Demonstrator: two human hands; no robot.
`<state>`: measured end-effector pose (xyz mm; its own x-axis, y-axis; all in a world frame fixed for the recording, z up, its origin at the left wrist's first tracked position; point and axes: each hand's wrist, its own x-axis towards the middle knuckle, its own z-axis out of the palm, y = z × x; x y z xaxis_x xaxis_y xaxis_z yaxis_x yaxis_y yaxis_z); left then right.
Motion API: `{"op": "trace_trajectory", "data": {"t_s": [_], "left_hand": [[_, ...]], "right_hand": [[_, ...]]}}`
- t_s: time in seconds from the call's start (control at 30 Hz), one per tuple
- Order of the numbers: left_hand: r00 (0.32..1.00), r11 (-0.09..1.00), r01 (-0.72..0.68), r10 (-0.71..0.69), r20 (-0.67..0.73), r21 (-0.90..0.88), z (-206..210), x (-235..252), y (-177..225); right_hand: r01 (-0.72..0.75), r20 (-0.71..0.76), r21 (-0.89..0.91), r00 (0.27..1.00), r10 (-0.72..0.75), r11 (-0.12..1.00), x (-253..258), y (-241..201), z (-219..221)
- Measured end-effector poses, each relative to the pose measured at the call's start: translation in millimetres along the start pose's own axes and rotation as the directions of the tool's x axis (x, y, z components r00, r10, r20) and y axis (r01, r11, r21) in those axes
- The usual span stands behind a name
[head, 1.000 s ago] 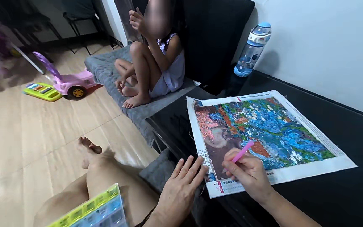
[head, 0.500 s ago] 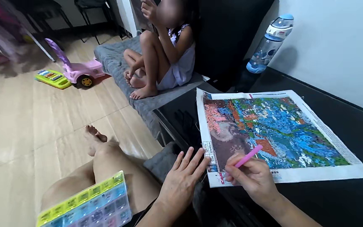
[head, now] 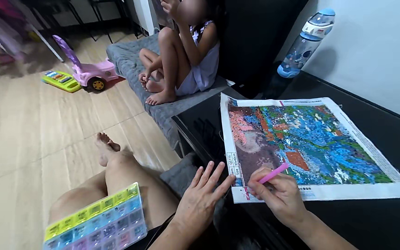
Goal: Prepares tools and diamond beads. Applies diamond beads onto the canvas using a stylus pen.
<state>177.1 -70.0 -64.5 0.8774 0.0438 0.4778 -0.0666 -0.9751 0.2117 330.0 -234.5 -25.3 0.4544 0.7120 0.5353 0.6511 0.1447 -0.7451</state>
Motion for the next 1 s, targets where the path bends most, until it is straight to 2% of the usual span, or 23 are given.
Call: {"op": "trace_trajectory", "data": {"t_s": [0.43,1.0], "left_hand": [[1.000,1.000,0.009,-0.010,-0.003,-0.028,1.7,-1.1,-0.7],[1.000,1.000,0.005,-0.005,-0.006,-0.028,2.0,-1.0,-1.5]], "right_hand": [[0.032,0.021,0.003,0.999,-0.032,0.999,-0.3,3.0,-0.2],[0.194,0.072,-0.036,0.979,-0.191,0.980,-0.3,5.3,-0.6]]}}
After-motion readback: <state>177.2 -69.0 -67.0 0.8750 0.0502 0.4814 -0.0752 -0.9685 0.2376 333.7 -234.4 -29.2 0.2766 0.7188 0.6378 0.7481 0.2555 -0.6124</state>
